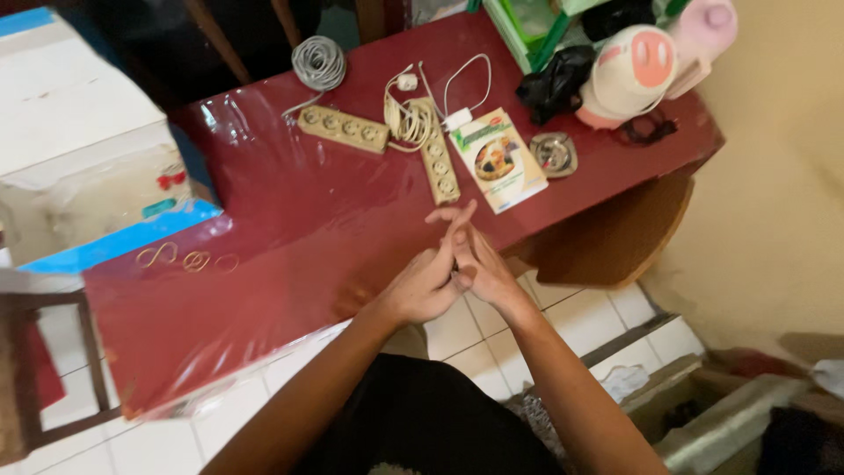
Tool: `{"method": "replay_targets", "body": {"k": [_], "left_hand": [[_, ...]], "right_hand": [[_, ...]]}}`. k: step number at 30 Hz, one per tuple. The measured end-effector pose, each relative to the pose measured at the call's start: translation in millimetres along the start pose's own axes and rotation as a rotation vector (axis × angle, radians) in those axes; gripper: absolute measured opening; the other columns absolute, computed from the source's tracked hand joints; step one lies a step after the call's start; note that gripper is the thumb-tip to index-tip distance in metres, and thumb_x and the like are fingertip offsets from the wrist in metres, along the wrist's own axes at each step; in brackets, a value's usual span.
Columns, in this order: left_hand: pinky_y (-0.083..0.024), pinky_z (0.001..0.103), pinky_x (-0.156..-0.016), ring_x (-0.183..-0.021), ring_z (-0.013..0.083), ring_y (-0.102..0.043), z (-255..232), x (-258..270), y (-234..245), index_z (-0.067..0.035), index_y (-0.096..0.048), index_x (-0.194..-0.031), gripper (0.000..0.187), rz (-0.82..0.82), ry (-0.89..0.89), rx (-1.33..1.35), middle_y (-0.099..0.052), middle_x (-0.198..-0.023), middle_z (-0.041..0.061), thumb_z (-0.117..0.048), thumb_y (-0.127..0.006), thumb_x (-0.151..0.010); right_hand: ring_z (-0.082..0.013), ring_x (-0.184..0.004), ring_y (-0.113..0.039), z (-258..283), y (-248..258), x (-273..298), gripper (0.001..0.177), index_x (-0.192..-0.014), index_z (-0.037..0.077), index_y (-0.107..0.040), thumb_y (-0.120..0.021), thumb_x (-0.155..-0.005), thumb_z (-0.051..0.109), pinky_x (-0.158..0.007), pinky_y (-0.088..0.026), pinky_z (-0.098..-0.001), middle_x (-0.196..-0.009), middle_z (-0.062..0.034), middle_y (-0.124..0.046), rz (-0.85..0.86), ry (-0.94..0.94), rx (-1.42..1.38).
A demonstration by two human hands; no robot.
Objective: The person organizes electrical cables on a red table. They pick up a white cable, coil it, and place it into a blue and white box. They then pick up a beige extension cord, untangle it, coil it, and place it on the table.
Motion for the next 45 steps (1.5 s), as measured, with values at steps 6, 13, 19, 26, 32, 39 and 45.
{"method": "replay_targets", "body": {"k": [6, 13, 19, 26, 32, 39, 45], "left_hand": [[-0.053, 0.049, -0.081, -0.09, 0.0468, -0.067, 5.2, -48.5, 17.2, -0.009, -0.019, -0.163, 0.084, -0.129, -0.165, -0.051, -0.066, -0.112, 0.03, -0.036, -0.065, -0.099], [-0.053, 0.044, -0.094, -0.108, 0.0304, -0.068, 60.8, -35.7, 94.4, -0.009, -0.079, -0.099, 0.021, -0.443, 0.105, -0.097, -0.069, -0.124, 0.006, -0.024, -0.065, -0.098], [-0.035, 0.049, -0.101, -0.128, 0.0342, -0.05, 90.7, 22.4, 147.4, -0.003, -0.067, -0.049, 0.026, -0.8, 0.276, -0.369, -0.067, -0.134, 0.004, -0.008, -0.068, -0.075], [-0.039, 0.047, -0.104, -0.118, 0.0262, -0.059, 110.4, 13.5, 128.8, 0.001, -0.051, -0.048, 0.031, -1.094, 0.465, -0.541, -0.072, -0.123, 0.0, 0.001, -0.066, -0.074], [-0.046, 0.049, -0.103, -0.106, 0.0233, -0.067, 139.7, -39.0, 88.3, -0.007, -0.071, -0.072, 0.031, -0.978, 0.73, -0.335, -0.073, -0.113, 0.002, -0.024, -0.063, -0.096], [-0.039, 0.055, -0.104, -0.12, 0.0268, -0.061, 132.4, -57.4, 52.4, -0.016, -0.075, -0.111, 0.026, -0.819, 0.912, -0.281, -0.066, -0.126, 0.004, -0.027, -0.06, -0.092], [-0.039, 0.055, -0.105, -0.12, 0.0284, -0.062, 138.9, -64.0, 44.4, -0.017, -0.072, -0.114, 0.027, -0.789, 0.946, -0.27, -0.062, -0.13, 0.006, -0.027, -0.06, -0.092]], "right_hand": [[-0.0175, -0.09, -0.057, -17.8, 29.3, -43.8, 0.077, -0.127, 0.009, -0.055, -0.025, -0.101, 0.074, -0.079, -0.051, -0.033, -0.107, -0.0077, -0.058, -0.013, -0.06, -0.159], [-0.018, -0.093, -0.064, -117.1, 46.6, -94.6, 0.058, -0.112, 0.01, -0.064, -0.031, -0.106, 0.058, -0.078, -0.053, -0.0324, -0.111, -0.009, -0.062, -0.099, -0.366, -0.385], [-0.0207, -0.115, -0.061, -132.1, 74.3, -149.8, 0.034, -0.076, -0.004, -0.077, -0.055, -0.098, 0.01, -0.086, -0.052, -0.0368, -0.137, -0.0077, -0.059, -0.131, -0.018, -0.033], [-0.025, -0.131, -0.058, -124.8, 89.0, -231.5, 0.021, -0.066, -0.005, -0.071, -0.056, -0.082, -0.002, -0.086, -0.053, -0.0428, -0.15, -0.011, -0.057, -0.095, 0.138, 0.029], [-0.0308, -0.118, -0.062, -184.0, 93.9, -262.6, 0.018, -0.1, 0.01, -0.078, -0.069, -0.093, 0.024, -0.099, -0.047, -0.0394, -0.126, -0.0131, -0.064, 0.124, 0.0, 0.311], [-0.0408, -0.126, -0.047, -210.4, 84.0, -282.0, 0.064, -0.137, 0.021, -0.059, -0.082, -0.077, 0.028, -0.1, -0.041, -0.0547, -0.133, -0.014, -0.052, 0.297, -0.041, 0.673], [-0.0388, -0.121, -0.054, -227.7, 68.0, -285.7, 0.041, -0.12, 0.017, -0.066, -0.08, -0.082, 0.025, -0.104, -0.04, -0.0577, -0.122, -0.0075, -0.064, 0.356, 0.102, 0.818]]}}
Point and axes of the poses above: each hand's wrist, its own x-axis away from the middle knuckle, its own y-axis out of the back of the hand, z = x × y, the point moved 8 cm from there along -x, towards the middle knuckle
